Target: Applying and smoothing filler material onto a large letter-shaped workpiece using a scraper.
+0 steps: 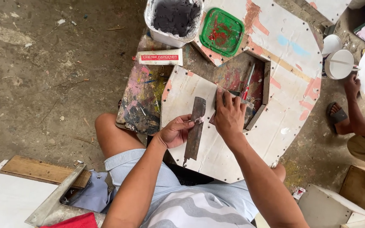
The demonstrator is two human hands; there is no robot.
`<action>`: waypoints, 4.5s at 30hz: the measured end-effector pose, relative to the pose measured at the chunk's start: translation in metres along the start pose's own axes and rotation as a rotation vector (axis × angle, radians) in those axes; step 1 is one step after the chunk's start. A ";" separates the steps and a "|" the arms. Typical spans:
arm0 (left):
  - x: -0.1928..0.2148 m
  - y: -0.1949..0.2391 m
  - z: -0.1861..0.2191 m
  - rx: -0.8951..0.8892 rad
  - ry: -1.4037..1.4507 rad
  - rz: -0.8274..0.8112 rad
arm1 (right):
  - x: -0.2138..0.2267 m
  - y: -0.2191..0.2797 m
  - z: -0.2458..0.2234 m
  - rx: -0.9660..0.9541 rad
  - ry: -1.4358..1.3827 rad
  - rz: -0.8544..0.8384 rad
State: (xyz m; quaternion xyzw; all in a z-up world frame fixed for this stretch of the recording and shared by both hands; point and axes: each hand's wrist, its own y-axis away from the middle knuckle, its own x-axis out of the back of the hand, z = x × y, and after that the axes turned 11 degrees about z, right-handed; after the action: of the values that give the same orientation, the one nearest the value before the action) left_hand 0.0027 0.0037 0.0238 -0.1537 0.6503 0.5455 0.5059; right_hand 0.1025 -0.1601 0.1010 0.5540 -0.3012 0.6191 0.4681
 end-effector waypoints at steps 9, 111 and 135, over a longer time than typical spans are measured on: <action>0.011 -0.006 -0.005 -0.004 -0.009 -0.007 | -0.004 0.010 0.008 0.071 -0.037 -0.018; -0.001 0.004 -0.002 -0.008 -0.030 0.000 | -0.011 0.006 0.023 0.036 -0.129 0.094; 0.015 -0.005 -0.011 -0.031 -0.024 0.034 | 0.047 -0.067 0.061 0.296 0.091 -0.113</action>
State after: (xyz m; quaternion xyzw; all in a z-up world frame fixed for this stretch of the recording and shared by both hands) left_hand -0.0058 -0.0027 0.0076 -0.1440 0.6381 0.5658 0.5019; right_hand 0.1902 -0.1774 0.1492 0.6045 -0.1537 0.6536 0.4288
